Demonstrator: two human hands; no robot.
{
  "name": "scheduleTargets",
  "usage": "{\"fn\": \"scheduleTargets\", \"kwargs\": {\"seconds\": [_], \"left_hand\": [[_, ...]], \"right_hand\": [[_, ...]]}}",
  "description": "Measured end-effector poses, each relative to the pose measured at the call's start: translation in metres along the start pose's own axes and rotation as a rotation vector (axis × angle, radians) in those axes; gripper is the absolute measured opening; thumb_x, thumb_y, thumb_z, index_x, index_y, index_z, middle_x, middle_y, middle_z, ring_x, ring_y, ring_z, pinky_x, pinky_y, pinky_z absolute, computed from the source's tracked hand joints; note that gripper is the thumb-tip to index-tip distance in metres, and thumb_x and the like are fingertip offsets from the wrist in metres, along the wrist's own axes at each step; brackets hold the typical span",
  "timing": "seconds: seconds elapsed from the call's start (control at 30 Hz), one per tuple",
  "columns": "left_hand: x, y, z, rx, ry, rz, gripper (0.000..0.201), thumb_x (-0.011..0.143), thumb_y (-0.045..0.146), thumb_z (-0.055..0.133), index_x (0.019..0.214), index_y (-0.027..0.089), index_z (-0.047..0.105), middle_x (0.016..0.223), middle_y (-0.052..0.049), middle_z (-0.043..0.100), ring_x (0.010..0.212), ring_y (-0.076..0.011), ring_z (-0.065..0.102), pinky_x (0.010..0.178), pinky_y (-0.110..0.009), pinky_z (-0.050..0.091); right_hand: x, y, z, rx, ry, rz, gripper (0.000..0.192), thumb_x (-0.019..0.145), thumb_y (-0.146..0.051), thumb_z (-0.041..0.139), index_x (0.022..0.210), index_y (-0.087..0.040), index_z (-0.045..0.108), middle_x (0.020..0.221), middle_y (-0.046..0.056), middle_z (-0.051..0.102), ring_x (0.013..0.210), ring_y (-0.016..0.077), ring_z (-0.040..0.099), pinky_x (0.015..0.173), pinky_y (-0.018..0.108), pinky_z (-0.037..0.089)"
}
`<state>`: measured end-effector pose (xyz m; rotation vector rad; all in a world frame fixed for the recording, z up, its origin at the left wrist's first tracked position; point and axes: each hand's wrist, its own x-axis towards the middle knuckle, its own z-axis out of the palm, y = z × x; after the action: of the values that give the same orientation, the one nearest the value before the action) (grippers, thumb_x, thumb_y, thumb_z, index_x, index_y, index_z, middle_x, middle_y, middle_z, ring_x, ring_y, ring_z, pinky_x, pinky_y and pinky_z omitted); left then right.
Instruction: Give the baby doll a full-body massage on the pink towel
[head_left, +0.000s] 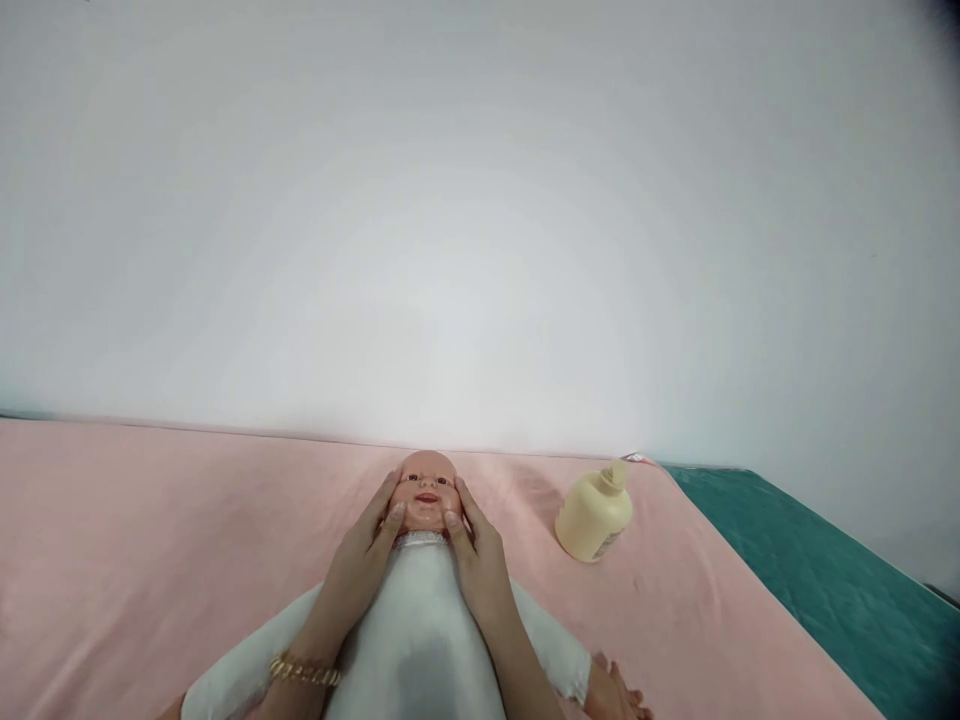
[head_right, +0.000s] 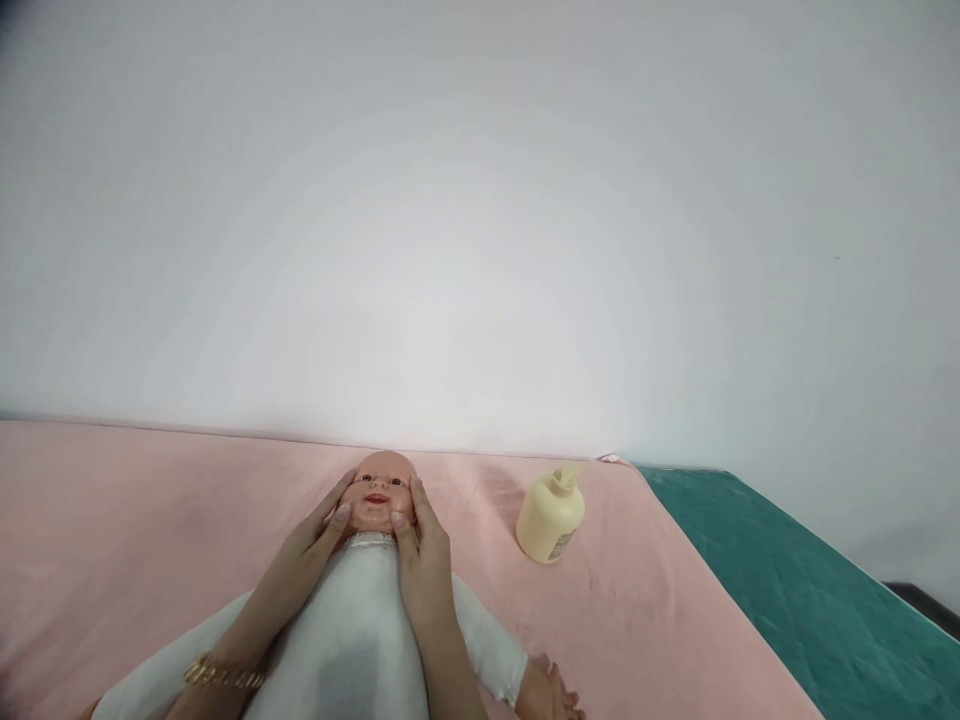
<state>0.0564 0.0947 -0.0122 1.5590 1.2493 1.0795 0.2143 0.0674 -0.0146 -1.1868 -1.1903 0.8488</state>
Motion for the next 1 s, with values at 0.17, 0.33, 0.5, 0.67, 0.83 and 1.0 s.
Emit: {"fn": "scheduleTargets", "kwargs": {"seconds": [0.17,0.33,0.5,0.67,0.83,1.0], "left_hand": [[0.000,0.001,0.002,-0.036,-0.014,0.008,0.069,0.088,0.047,0.048,0.148,0.017,0.030,0.154,-0.010,0.034,0.141,-0.0228,0.033,0.115,-0.040,0.029],[0.001,-0.004,0.005,-0.066,-0.025,-0.009,0.076,0.083,0.043,0.056,0.148,0.016,0.028,0.153,-0.012,0.036,0.139,-0.0233,0.036,0.112,-0.037,0.034],[0.001,-0.004,0.004,-0.047,-0.013,0.000,0.076,0.082,0.044,0.054,0.148,0.015,0.029,0.153,-0.012,0.036,0.139,-0.0232,0.035,0.111,-0.036,0.035],[0.000,0.001,0.001,0.007,-0.017,-0.015,0.069,0.087,0.046,0.045,0.149,0.018,0.029,0.153,-0.009,0.036,0.140,-0.0231,0.033,0.113,-0.039,0.031],[-0.001,0.002,0.002,0.027,-0.013,-0.013,0.067,0.092,0.051,0.035,0.149,0.017,0.029,0.156,-0.007,0.031,0.143,-0.0205,0.027,0.117,-0.039,0.022],[0.000,-0.002,0.003,0.022,-0.009,0.012,0.067,0.093,0.052,0.029,0.149,0.014,0.030,0.156,-0.008,0.031,0.143,-0.0192,0.027,0.118,-0.038,0.020]], "right_hand": [[0.000,0.006,0.005,0.144,-0.016,0.049,0.074,0.076,-0.035,0.073,0.142,-0.017,0.045,0.143,0.008,0.047,0.130,0.0266,0.047,0.106,0.040,0.043],[0.000,0.009,0.007,0.155,0.008,0.030,0.069,0.075,-0.031,0.073,0.139,-0.021,0.049,0.140,0.007,0.051,0.127,0.0270,0.050,0.104,0.040,0.046],[-0.001,0.008,0.005,0.124,0.015,0.020,0.064,0.078,-0.030,0.069,0.138,-0.021,0.050,0.141,0.007,0.050,0.128,0.0266,0.049,0.106,0.041,0.044],[0.001,0.008,0.002,0.099,0.015,0.010,0.060,0.081,-0.035,0.067,0.137,-0.022,0.052,0.142,0.005,0.050,0.132,0.0263,0.044,0.109,0.042,0.039],[0.004,0.003,-0.003,0.081,-0.024,0.030,0.064,0.082,-0.051,0.066,0.137,-0.021,0.052,0.142,0.006,0.049,0.134,0.0272,0.042,0.112,0.044,0.034],[0.006,0.004,-0.006,0.095,-0.026,0.029,0.065,0.082,-0.060,0.063,0.134,-0.021,0.055,0.140,0.007,0.051,0.133,0.0277,0.043,0.112,0.046,0.033]]}}
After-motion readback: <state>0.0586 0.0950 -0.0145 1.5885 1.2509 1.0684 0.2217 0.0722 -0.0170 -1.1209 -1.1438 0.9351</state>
